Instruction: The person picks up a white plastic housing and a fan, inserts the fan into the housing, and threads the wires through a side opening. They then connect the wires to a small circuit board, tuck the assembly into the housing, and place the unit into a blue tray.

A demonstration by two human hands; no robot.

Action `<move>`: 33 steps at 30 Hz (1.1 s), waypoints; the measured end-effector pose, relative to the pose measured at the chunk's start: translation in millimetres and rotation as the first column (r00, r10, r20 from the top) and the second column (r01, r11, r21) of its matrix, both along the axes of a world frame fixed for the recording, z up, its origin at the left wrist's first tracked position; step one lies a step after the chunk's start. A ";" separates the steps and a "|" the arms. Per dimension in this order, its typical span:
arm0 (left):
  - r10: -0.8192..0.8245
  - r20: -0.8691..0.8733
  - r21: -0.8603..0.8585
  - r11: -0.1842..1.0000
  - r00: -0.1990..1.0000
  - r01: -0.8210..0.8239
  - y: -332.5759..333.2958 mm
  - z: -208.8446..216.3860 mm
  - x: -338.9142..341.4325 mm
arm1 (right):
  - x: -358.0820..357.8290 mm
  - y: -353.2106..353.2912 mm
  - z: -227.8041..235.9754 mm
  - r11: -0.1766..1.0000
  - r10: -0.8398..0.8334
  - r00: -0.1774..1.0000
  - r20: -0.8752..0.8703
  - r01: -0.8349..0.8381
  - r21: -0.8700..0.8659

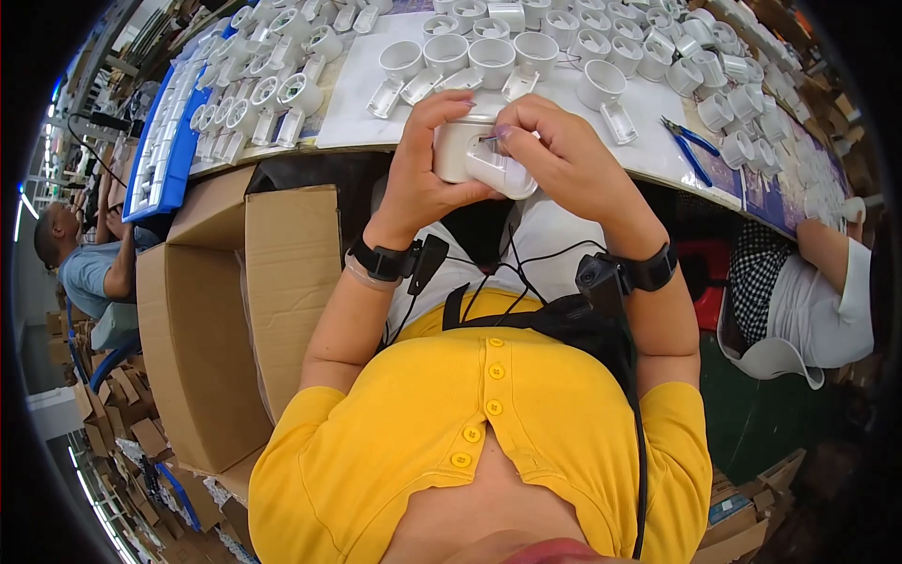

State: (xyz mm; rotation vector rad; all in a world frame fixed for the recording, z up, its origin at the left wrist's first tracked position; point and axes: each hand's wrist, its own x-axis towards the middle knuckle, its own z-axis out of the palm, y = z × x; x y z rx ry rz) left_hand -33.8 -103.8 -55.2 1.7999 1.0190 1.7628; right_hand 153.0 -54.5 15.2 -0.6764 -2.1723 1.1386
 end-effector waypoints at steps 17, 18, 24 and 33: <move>0.095 -0.264 0.133 0.989 0.960 -0.062 -10.9 1.1 2.9 | -5.9 13.6 -11.4 0.790 0.017 0.966 -0.257 -0.171 -0.589; 0.104 -0.264 0.169 0.984 0.959 -0.061 -10.5 2.1 4.0 | -6.3 14.7 -11.5 0.770 0.027 0.970 -0.241 -0.174 -0.613; 0.180 -0.382 0.211 0.972 0.907 -0.104 -12.5 12.7 2.9 | -7.9 8.1 -7.8 0.889 -0.033 0.960 -0.280 -0.099 -0.447; 0.204 -0.401 0.171 0.974 0.893 -0.146 -16.1 16.1 -0.3 | 7.9 5.6 7.2 0.996 0.075 0.978 0.194 -0.066 -0.054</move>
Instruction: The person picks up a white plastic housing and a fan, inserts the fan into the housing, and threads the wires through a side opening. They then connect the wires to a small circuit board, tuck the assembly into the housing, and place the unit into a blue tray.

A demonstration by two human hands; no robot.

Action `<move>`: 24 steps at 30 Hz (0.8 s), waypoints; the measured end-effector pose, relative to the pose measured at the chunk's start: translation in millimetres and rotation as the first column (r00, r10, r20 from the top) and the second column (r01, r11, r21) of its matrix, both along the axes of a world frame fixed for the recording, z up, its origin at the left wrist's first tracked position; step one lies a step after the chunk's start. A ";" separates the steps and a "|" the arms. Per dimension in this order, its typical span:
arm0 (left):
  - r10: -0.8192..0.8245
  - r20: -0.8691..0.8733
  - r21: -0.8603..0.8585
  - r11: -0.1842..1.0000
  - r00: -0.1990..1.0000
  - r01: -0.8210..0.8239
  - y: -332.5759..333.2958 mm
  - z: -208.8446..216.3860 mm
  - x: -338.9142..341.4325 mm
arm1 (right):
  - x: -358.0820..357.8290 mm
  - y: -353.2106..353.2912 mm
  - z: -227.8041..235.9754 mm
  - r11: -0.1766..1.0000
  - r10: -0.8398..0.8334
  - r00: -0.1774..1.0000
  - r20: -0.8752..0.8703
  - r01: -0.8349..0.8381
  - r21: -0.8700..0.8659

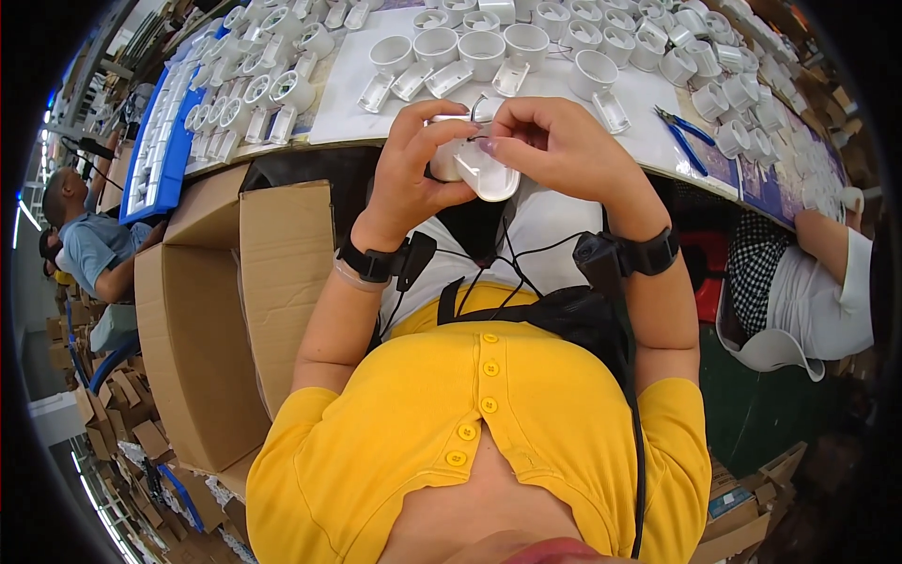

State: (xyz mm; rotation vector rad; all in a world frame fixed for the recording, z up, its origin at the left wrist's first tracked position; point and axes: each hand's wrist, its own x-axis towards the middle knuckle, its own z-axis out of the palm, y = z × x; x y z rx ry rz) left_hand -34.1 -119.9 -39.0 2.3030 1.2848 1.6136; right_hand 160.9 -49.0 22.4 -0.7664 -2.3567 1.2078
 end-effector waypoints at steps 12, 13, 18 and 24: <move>-0.048 0.163 -0.171 0.982 0.985 0.076 -1.0 -10.8 -2.7 | -8.5 8.1 -14.5 0.794 -0.073 0.951 -0.300 -0.126 -0.595; -0.035 0.095 -0.148 0.988 0.995 0.049 -0.6 -10.7 -3.5 | -9.1 8.5 -16.2 0.765 -0.073 0.946 -0.316 -0.150 -0.627; -0.065 0.082 -0.128 0.989 0.994 0.076 0.0 -2.0 1.2 | -8.8 4.0 -17.0 0.765 -0.086 0.917 -0.389 -0.189 -0.615; -0.073 0.030 0.042 0.997 0.997 0.071 5.6 -4.8 2.5 | -4.7 -4.3 -2.2 0.851 -0.035 0.952 -0.304 -0.132 -0.509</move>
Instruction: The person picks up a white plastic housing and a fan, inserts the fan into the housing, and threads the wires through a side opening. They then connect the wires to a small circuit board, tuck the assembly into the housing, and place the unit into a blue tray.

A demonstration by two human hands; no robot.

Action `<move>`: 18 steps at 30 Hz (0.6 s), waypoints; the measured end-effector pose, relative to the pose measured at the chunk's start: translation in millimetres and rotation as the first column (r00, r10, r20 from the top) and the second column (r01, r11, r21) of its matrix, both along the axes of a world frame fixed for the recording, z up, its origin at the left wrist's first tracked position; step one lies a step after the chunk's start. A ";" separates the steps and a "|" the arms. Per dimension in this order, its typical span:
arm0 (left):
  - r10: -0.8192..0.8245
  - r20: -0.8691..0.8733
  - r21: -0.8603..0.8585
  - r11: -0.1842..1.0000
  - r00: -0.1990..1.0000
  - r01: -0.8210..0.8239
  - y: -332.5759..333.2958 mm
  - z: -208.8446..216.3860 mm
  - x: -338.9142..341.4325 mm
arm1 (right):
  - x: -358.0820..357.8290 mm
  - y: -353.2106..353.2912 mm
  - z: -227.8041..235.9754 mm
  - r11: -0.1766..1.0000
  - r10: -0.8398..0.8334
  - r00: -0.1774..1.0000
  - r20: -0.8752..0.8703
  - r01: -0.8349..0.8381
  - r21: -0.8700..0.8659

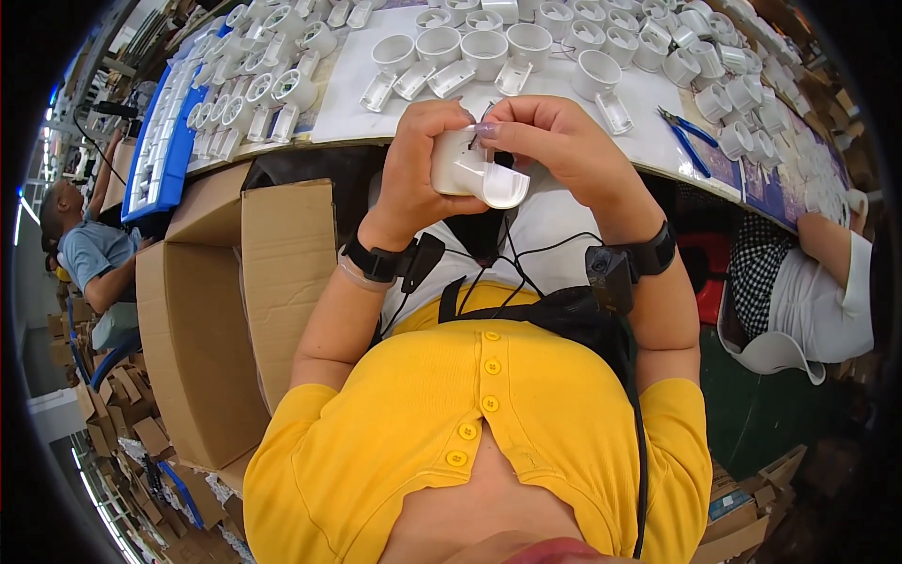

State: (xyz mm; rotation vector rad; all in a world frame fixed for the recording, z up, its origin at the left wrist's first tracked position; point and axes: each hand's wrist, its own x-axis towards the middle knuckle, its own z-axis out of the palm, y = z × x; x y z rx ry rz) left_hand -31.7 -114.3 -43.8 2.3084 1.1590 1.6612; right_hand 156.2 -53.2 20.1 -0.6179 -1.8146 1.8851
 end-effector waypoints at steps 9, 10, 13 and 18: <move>-0.120 0.169 -0.037 0.991 0.978 0.128 -2.8 2.3 6.1 | 11.8 12.8 -18.7 0.973 -0.068 0.982 -0.178 0.105 0.204; -0.119 0.170 -0.033 0.991 0.978 0.127 -2.6 1.6 8.3 | 9.8 13.4 -22.5 0.973 -0.067 0.982 -0.177 0.103 0.207; -0.207 0.461 -0.086 0.957 0.863 0.276 -5.1 -1.6 19.8 | -6.2 7.3 -28.9 0.887 -0.002 0.948 -0.317 0.148 0.437; -0.235 0.547 -0.120 0.928 0.803 0.353 -6.6 0.4 26.1 | -16.3 5.5 -33.7 0.837 -0.024 0.898 -0.438 0.258 0.482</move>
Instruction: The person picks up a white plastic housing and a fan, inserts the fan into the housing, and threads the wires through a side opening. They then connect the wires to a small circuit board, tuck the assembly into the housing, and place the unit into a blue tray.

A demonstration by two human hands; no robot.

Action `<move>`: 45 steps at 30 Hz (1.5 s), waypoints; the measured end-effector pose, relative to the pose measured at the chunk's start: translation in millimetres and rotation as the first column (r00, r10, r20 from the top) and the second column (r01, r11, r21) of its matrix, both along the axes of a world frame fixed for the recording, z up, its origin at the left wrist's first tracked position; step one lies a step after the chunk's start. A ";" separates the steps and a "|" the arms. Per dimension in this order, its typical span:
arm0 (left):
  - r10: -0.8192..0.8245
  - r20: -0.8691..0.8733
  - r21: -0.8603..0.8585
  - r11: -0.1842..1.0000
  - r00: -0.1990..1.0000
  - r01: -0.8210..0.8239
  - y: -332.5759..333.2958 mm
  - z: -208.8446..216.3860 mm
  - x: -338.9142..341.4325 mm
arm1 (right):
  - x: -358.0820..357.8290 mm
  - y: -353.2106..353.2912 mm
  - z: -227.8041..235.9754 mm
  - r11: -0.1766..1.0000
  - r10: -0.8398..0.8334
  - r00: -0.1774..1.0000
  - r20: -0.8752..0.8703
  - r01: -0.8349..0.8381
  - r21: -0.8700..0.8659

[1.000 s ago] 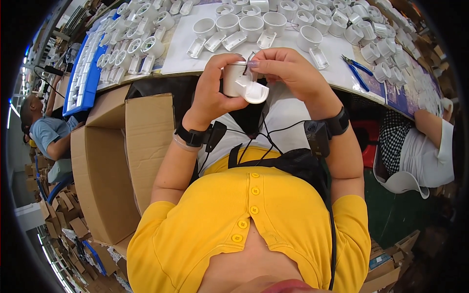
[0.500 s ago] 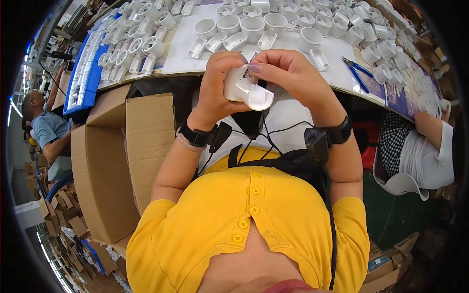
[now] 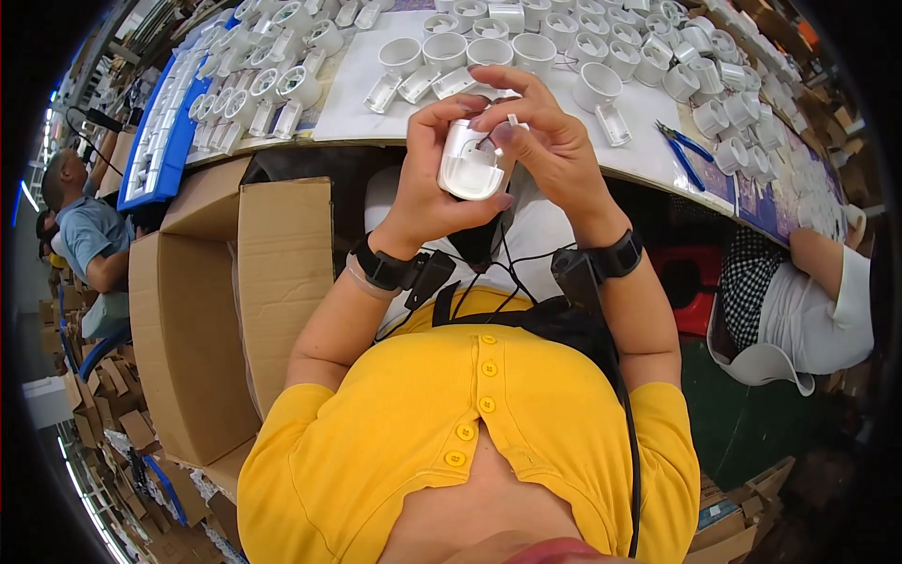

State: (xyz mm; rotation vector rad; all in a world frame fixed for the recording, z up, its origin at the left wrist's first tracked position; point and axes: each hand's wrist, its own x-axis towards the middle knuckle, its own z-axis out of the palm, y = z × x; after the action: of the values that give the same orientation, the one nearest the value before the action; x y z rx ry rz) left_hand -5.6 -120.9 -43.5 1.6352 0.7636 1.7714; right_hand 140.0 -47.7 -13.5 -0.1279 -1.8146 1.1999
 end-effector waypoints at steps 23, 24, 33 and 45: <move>0.133 -0.199 -0.203 0.964 0.971 -0.173 6.4 -12.4 15.4 | -3.7 4.9 -10.9 0.949 0.005 1.000 0.008 -0.002 -0.316; 0.129 -0.198 -0.205 0.964 0.972 -0.170 6.1 -12.5 16.6 | -3.5 5.1 -11.3 0.948 0.001 1.000 0.009 0.002 -0.319; 0.069 -0.247 -0.531 0.824 0.966 -0.195 4.2 -3.6 23.2 | -2.0 12.4 -12.8 0.805 0.100 0.993 0.057 -0.047 -0.591; 0.005 -0.023 -0.514 0.858 1.000 -0.016 9.0 -5.7 23.1 | -4.3 15.4 -15.5 0.822 0.110 0.994 -0.002 -0.092 -0.561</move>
State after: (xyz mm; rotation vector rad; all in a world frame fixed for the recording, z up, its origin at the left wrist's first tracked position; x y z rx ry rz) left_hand 17.6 -111.9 -49.2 1.2842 1.1427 1.3910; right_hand 135.7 -32.4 -29.0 -0.3909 -1.4523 1.7950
